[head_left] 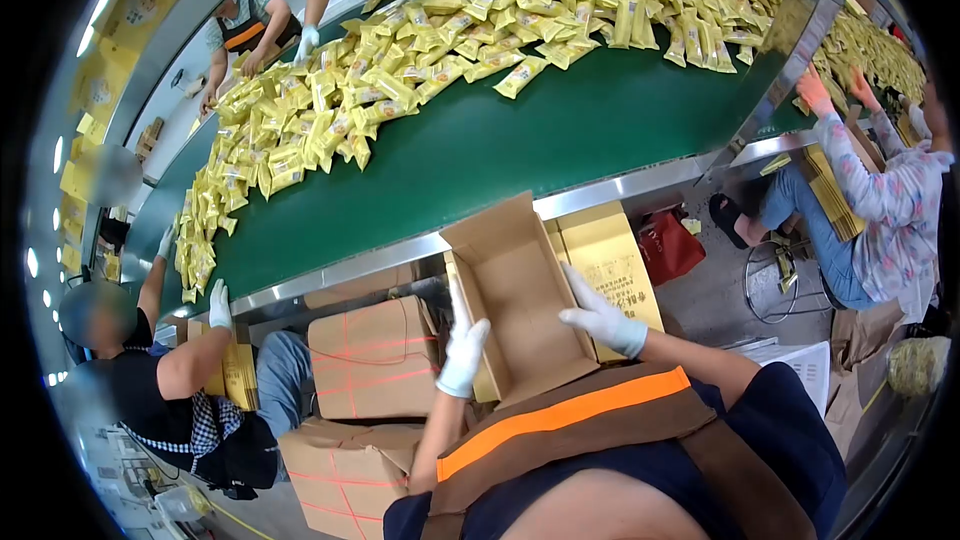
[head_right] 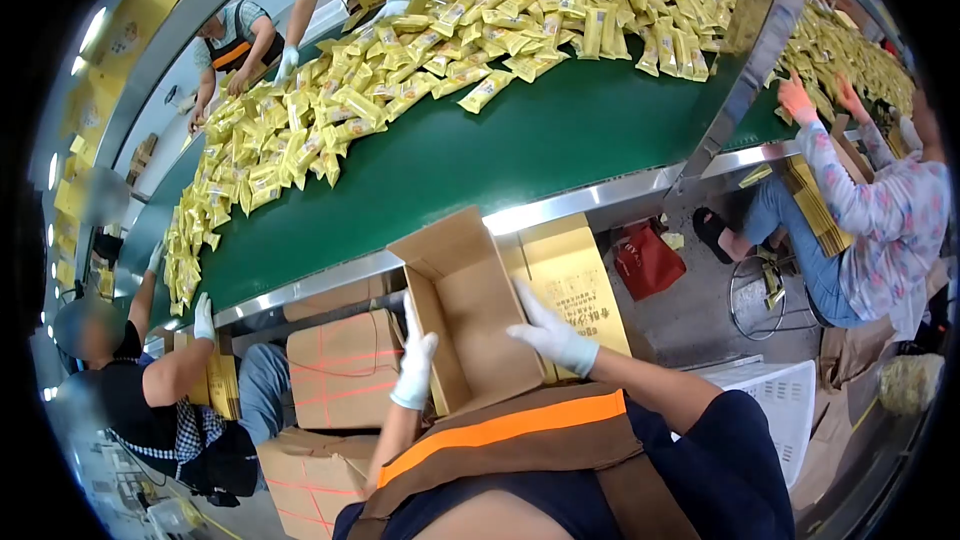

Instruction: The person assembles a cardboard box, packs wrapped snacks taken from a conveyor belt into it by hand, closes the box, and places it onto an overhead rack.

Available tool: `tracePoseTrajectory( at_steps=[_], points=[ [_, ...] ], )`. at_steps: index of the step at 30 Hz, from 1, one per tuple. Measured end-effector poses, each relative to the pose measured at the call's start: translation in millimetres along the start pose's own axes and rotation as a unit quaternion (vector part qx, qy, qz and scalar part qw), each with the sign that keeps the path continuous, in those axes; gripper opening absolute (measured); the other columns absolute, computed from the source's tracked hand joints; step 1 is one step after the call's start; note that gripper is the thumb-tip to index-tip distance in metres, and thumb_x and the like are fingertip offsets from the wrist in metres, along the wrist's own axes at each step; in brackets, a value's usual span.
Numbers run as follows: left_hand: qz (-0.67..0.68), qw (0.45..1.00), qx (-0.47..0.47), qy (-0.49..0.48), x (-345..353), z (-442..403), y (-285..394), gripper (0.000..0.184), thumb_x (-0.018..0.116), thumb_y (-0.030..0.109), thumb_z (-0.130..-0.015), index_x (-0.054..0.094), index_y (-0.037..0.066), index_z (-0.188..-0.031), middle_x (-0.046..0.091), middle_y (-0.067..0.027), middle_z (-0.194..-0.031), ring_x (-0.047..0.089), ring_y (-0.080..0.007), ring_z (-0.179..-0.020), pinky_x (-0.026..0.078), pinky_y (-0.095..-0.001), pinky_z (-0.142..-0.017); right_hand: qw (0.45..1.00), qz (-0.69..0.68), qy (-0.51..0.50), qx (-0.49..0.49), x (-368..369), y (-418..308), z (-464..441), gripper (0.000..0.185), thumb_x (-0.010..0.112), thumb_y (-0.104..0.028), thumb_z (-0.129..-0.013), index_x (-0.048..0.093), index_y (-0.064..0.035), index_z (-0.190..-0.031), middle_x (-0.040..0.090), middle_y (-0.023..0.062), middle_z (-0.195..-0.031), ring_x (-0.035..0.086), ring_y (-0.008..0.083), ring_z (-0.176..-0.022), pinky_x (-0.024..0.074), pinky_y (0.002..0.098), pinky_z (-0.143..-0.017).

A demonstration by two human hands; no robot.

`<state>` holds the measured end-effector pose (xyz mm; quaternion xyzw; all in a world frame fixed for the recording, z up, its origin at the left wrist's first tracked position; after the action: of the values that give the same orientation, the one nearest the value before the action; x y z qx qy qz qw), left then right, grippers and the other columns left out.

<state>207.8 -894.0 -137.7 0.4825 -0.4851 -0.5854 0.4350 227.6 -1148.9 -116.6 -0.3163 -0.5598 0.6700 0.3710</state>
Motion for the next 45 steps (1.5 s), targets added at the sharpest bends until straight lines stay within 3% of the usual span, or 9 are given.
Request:
tracePoseTrajectory(
  at_steps=[2,8,14,16,22,32,35,38,45],
  points=[
    [0.2,0.955,-0.2,0.088,10.4,21.1,-43.1,0.079,0.048,0.032,-0.098,0.005,0.004,-0.158,0.011,-0.0088,-0.164,0.013,-0.0237,-0.15,0.013,-0.0348,-0.12,0.997,0.075,0.004,-0.001,-8.5,11.6,2.5,0.093,0.059,-0.032,-0.091,0.002,0.007,-0.153,0.016,0.0325,-0.157,0.02,0.0378,-0.148,0.0197,0.0357,-0.12],
    [-0.426,0.886,0.149,0.108,-33.4,-33.3,32.3,0.07,0.047,0.024,-0.095,0.019,-0.001,-0.155,0.017,-0.0221,-0.161,0.014,-0.0376,-0.15,0.01,-0.0436,-0.122,0.809,0.466,0.26,-0.246,-196.4,-52.8,-112.7,0.03,0.055,-0.022,-0.095,0.062,-0.0013,-0.116,0.065,0.0174,-0.115,0.06,0.0313,-0.112,0.0463,0.039,-0.101],
    [-0.276,0.885,-0.001,0.375,-242.4,-233.0,-9.4,0.072,0.05,0.04,-0.101,0.021,0.0,-0.154,0.027,-0.02,-0.158,0.029,-0.0306,-0.144,0.022,-0.0364,-0.118,0.845,-0.019,0.533,0.041,-459.0,-34.2,-275.1,0.06,0.055,-0.047,-0.095,0.057,-0.0008,-0.132,0.062,0.0111,-0.131,0.057,0.0229,-0.12,0.0394,0.0322,-0.105],
    [-0.006,0.915,0.058,0.399,-263.3,-281.1,-15.9,0.079,0.055,0.042,-0.099,0.018,0.001,-0.155,0.026,-0.0187,-0.159,0.03,-0.0292,-0.144,0.024,-0.0373,-0.117,0.881,-0.008,0.473,-0.024,-470.1,-34.6,-283.5,0.068,0.058,-0.049,-0.093,0.049,-0.0011,-0.14,0.059,0.0142,-0.135,0.053,0.0235,-0.126,0.0379,0.0334,-0.107],
    [-0.414,0.873,0.008,0.258,-202.6,-356.4,-40.4,0.077,0.073,0.046,-0.081,0.049,0.004,-0.141,0.054,-0.0251,-0.133,0.051,-0.0379,-0.124,0.039,-0.0396,-0.106,0.9,0.295,0.321,-0.016,-349.5,-28.6,-398.2,0.104,0.064,-0.073,-0.072,0.042,-0.0014,-0.144,0.046,0.0252,-0.144,0.046,0.0354,-0.133,0.0373,0.0388,-0.11],
    [-0.233,0.961,0.039,0.143,-137.8,-263.7,25.7,0.049,0.064,0.015,-0.094,0.051,0.002,-0.139,0.06,-0.0145,-0.13,0.057,-0.0231,-0.118,0.042,-0.0327,-0.104,0.852,0.504,-0.112,-0.092,-174.1,-115.8,-380.8,0.062,0.057,-0.054,-0.089,0.061,-0.007,-0.129,0.064,0.0212,-0.123,0.061,0.0275,-0.117,0.0467,0.038,-0.099],
    [-0.425,0.821,0.137,0.355,-182.6,-255.4,10.7,0.051,0.062,0.026,-0.095,0.05,0.002,-0.139,0.055,-0.0182,-0.135,0.055,-0.0297,-0.119,0.041,-0.0378,-0.104,0.944,0.283,0.148,-0.087,-235.4,-137.1,-393.2,0.041,0.059,-0.037,-0.091,0.067,-0.003,-0.113,0.072,0.0111,-0.104,0.069,0.0171,-0.086,0.055,0.0296,-0.07],
    [-0.467,0.79,0.032,0.395,-225.3,-279.3,-29.2,0.068,0.055,0.048,-0.095,0.041,0.005,-0.146,0.045,-0.0217,-0.146,0.046,-0.036,-0.131,0.034,-0.0431,-0.109,0.798,0.394,0.44,-0.123,-319.8,-112.8,-424.0,0.072,0.061,-0.061,-0.083,0.054,-0.0156,-0.138,0.055,0.015,-0.14,0.056,0.0304,-0.124,0.0431,0.0372,-0.104],
    [-0.342,0.918,0.08,0.185,-142.3,-348.0,-7.1,0.083,0.07,0.058,-0.078,0.046,0.018,-0.147,0.054,-0.0195,-0.138,0.049,-0.0308,-0.128,0.027,-0.0443,-0.112,0.842,0.527,0.114,-0.031,-260.4,-98.6,-465.5,0.104,0.067,-0.073,-0.068,0.044,-0.0081,-0.146,0.04,0.0197,-0.149,0.042,0.0372,-0.136,0.0384,0.043,-0.11]
  ],
)
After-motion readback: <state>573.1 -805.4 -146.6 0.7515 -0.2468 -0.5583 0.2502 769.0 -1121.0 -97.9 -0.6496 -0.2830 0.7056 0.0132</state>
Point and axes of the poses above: each hand's wrist, its own z-axis away from the middle knuckle, its own x-axis out of the palm, y = z × x, the point moved 2 cm from there along -z, towards the middle knuckle
